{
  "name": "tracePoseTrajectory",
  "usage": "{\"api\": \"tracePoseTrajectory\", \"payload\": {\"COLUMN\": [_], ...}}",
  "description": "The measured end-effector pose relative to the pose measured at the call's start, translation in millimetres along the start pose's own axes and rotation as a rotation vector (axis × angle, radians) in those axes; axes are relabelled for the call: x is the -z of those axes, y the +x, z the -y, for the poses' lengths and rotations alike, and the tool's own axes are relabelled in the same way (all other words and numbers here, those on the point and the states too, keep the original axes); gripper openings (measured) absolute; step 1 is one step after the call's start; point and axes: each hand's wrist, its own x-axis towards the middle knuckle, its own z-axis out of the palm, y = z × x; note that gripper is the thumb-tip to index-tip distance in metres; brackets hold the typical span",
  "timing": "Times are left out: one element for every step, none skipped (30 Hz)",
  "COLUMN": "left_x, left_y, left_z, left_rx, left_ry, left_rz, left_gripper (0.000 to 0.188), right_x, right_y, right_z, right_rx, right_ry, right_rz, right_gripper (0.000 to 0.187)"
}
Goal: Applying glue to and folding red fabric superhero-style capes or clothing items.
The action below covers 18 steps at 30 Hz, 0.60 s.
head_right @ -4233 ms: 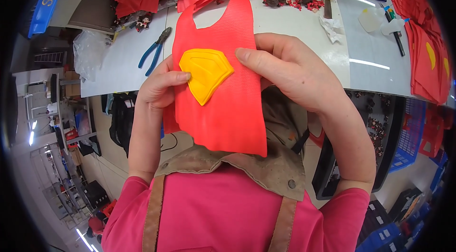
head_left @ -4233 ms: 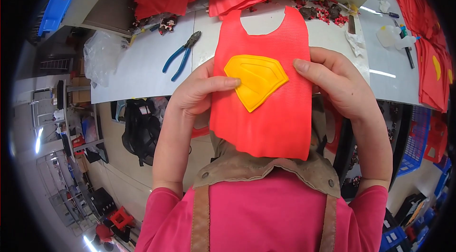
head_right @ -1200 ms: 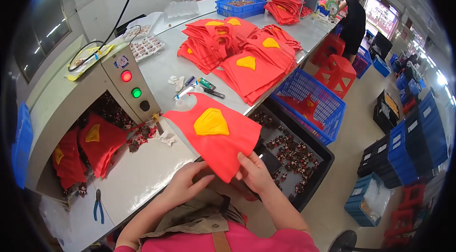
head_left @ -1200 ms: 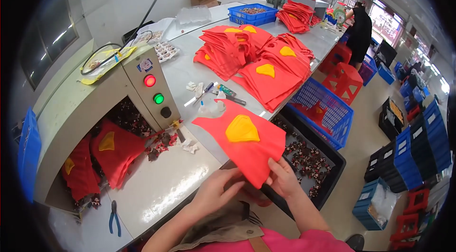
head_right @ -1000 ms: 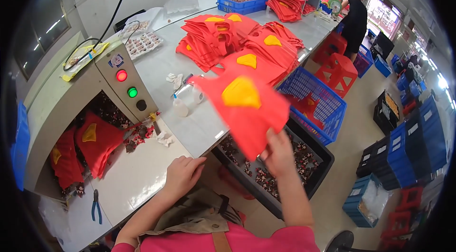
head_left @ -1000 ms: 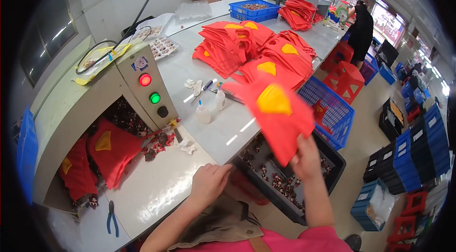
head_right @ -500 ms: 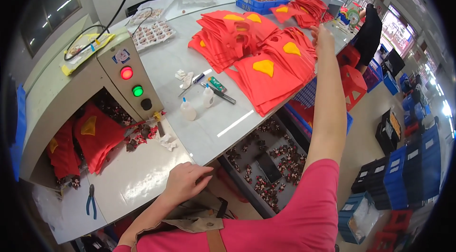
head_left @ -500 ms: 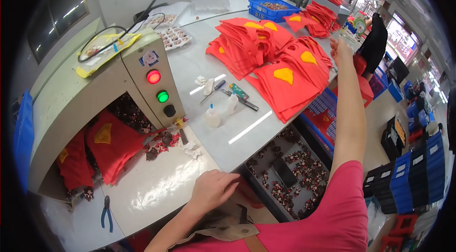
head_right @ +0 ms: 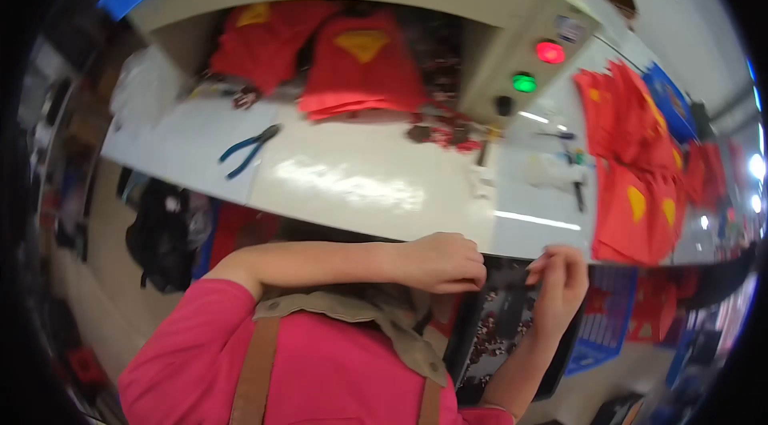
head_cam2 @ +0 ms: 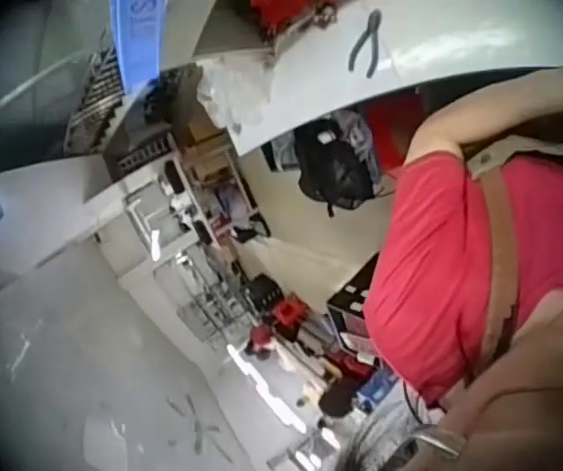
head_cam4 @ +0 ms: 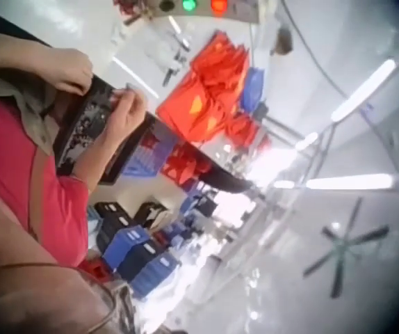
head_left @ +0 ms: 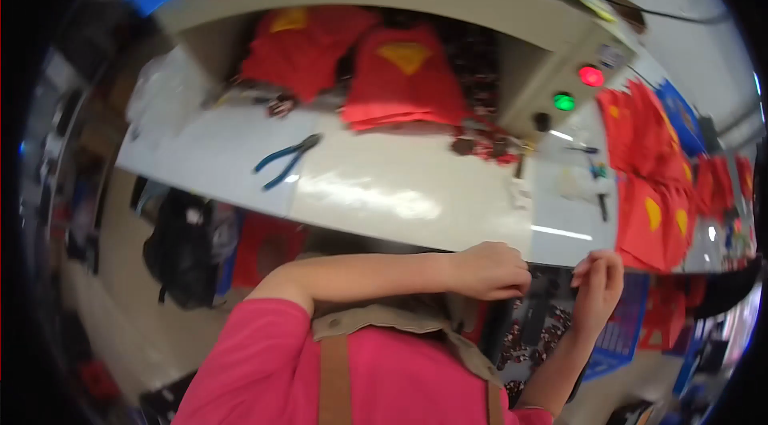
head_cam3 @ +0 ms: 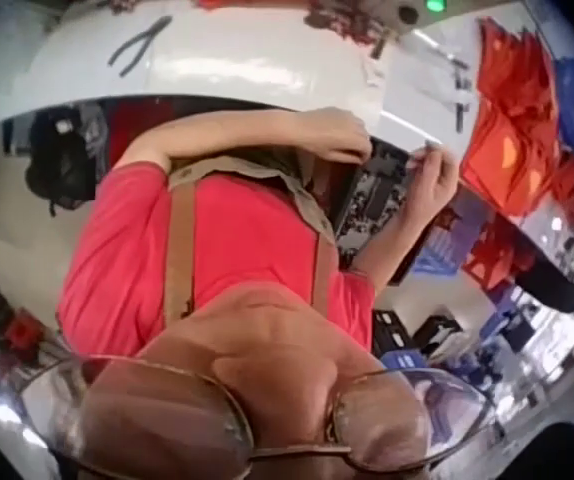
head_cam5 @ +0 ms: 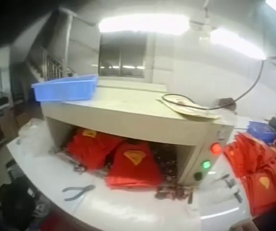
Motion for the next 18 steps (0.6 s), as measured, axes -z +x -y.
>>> {"api": "tracePoseTrajectory", "payload": {"left_x": [13,35,58,80,104,124,144,165,185,204,224,240,253,264,273,279,283,286], "left_y": [-9,-26,-44,-61,-78,-97,-115,-130,-147,-154,-169,-180,-188,-194,-197,-198,-194,-187], "left_z": [-16,-27,-38,-42,-48,-50,-48,-44,-35,-32,-23,-19,-9,-1,8,18,29,40], "left_rx": [0.039,0.092,0.143,0.233,0.316,0.372,0.502,0.560,0.632,0.726,0.700,0.726,0.741,0.744,0.797,0.847,0.841,0.850], "left_ry": [0.009,0.045,0.085,0.131,0.174,0.227,0.281,0.369,0.437,0.462,0.539,0.648,0.746,0.743,0.879,1.014,1.005,1.077], "left_rz": [-0.028,-0.041,-0.057,-0.069,-0.077,-0.183,-0.282,-0.365,-0.439,-0.509,-0.538,-0.567,-0.591,-0.586,-0.559,-0.528,-0.524,-0.540], "left_gripper": [0.011,0.011,0.011,0.011,0.012,0.012,0.013,0.012,0.014,0.015,0.015,0.018,0.021,0.021,0.028,0.036,0.036,0.045], "right_x": [-18,-43,-65,-82,-94,-105,-115,-124,-134,-140,-148,-155,-161,-167,-170,-172,-173,-173], "right_y": [-7,-12,-14,-15,-16,-17,-18,-18,-19,-19,-19,-19,-18,-18,-19,-21,-21,-22], "right_z": [7,10,7,0,-5,-11,-15,-17,-21,-25,-29,-33,-40,-45,-46,-49,-51,-52], "right_rx": [-0.028,-0.049,-0.073,-0.087,-0.101,-0.111,-0.139,-0.138,-0.150,-0.165,-0.172,-0.172,-0.180,-0.192,-0.153,-0.162,-0.094,-0.028], "right_ry": [0.025,0.062,0.105,0.099,0.123,0.150,0.169,0.176,0.172,0.163,0.170,0.181,0.137,0.093,0.071,0.065,0.013,-0.040], "right_rz": [0.083,0.159,0.254,0.309,0.339,0.371,0.401,0.412,0.439,0.461,0.484,0.496,0.482,0.467,0.443,0.436,0.436,0.436], "right_gripper": [0.011,0.011,0.011,0.011,0.011,0.011,0.010,0.010,0.010,0.010,0.010,0.010,0.011,0.011,0.011,0.011,0.011,0.011]}}
